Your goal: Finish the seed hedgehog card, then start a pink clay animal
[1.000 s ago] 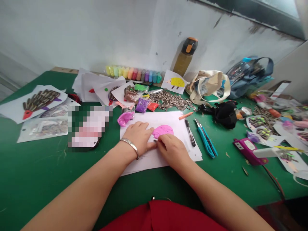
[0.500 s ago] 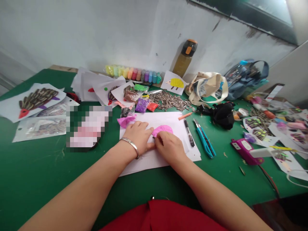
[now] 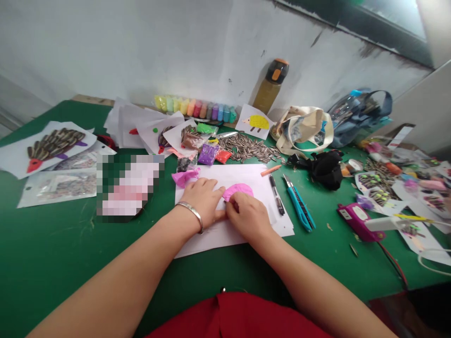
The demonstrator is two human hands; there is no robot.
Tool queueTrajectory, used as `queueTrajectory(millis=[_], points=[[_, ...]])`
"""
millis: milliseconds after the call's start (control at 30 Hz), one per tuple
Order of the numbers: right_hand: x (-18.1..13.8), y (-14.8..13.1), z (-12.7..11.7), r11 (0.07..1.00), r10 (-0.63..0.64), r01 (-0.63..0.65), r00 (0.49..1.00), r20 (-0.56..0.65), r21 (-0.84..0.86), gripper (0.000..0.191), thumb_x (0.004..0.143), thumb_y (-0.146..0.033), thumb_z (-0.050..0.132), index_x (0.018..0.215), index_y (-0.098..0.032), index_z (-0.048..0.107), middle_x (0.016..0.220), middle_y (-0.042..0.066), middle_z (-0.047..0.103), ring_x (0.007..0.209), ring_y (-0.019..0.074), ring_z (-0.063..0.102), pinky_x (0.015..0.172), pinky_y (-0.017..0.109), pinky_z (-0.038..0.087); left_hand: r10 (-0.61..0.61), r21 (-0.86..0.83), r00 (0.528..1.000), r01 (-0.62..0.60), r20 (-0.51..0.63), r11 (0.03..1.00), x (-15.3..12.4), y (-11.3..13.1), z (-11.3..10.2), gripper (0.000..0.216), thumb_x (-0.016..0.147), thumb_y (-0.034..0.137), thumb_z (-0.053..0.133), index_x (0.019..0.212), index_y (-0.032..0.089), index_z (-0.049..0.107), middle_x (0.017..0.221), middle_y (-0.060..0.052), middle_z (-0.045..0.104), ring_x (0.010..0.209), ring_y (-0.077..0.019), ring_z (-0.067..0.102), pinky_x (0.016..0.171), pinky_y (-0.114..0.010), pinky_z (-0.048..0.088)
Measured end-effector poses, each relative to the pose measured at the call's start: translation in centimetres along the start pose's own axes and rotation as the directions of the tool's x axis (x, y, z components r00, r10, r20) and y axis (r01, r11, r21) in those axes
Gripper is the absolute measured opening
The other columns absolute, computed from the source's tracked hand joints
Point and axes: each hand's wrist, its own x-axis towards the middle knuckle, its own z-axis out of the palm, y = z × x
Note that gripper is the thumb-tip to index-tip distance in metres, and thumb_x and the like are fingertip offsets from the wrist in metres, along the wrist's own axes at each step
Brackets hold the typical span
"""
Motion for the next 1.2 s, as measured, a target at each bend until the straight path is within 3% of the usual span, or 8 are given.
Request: queueTrajectory(millis=[500, 733, 900, 1200], points=[[0.7, -0.6, -0.9, 0.996, 0.087, -0.084, 0.992, 0.095, -0.032, 0.014, 0.085, -0.023, 0.050, 0.072, -0.022, 0.056, 0.074, 0.004, 0.067, 0.064, 0.0182, 0.054, 0.056, 0.031, 0.024, 0.011, -0.005, 1.000, -0.011, -0.005, 1.000, -0.1, 0.0, 0.1, 0.064, 0.078, 0.054, 0.060, 0.132, 0.020, 0.054, 0.130, -0.013, 0.054, 0.118, -0.0346, 0.047, 0.101, -0.048, 0.037], [1.4, -1.4, -0.8, 0.997, 0.073, -0.070, 0.988, 0.133, -0.024, 0.015, 0.086, -0.024, 0.047, 0.075, -0.022, 0.057, 0.078, 0.003, 0.068, 0.068, 0.0176, 0.055, 0.058, 0.031, 0.024, 0.009, -0.016, 1.000, -0.009, -0.007, 1.000, -0.2, -0.1, 0.1, 0.058, 0.077, 0.041, 0.062, 0.131, 0.020, 0.054, 0.129, -0.013, 0.054, 0.117, -0.0347, 0.048, 0.098, -0.049, 0.039], [1.7, -1.3, -0.6, 0.990, 0.127, -0.118, 0.985, 0.121, -0.080, 0.018, 0.089, -0.028, 0.044, 0.078, -0.022, 0.056, 0.080, 0.003, 0.067, 0.071, 0.0174, 0.056, 0.060, 0.031, 0.026, 0.005, -0.037, 1.000, -0.005, -0.011, 0.999, -0.2, -0.1, 0.0, 0.060, 0.077, 0.050, 0.061, 0.128, 0.020, 0.056, 0.128, -0.013, 0.055, 0.117, -0.0351, 0.048, 0.099, -0.050, 0.039], [1.8, -1.7, -0.7, 0.982, 0.163, -0.150, 0.980, 0.115, -0.112, 0.020, 0.091, -0.029, 0.042, 0.079, -0.022, 0.057, 0.081, 0.003, 0.067, 0.069, 0.0172, 0.055, 0.059, 0.031, 0.024, -0.004, -0.022, 1.000, 0.003, -0.004, 1.000, -0.1, 0.1, -0.2, 0.063, 0.076, 0.048, 0.061, 0.130, 0.016, 0.055, 0.127, -0.014, 0.056, 0.116, -0.0355, 0.048, 0.099, -0.049, 0.040]])
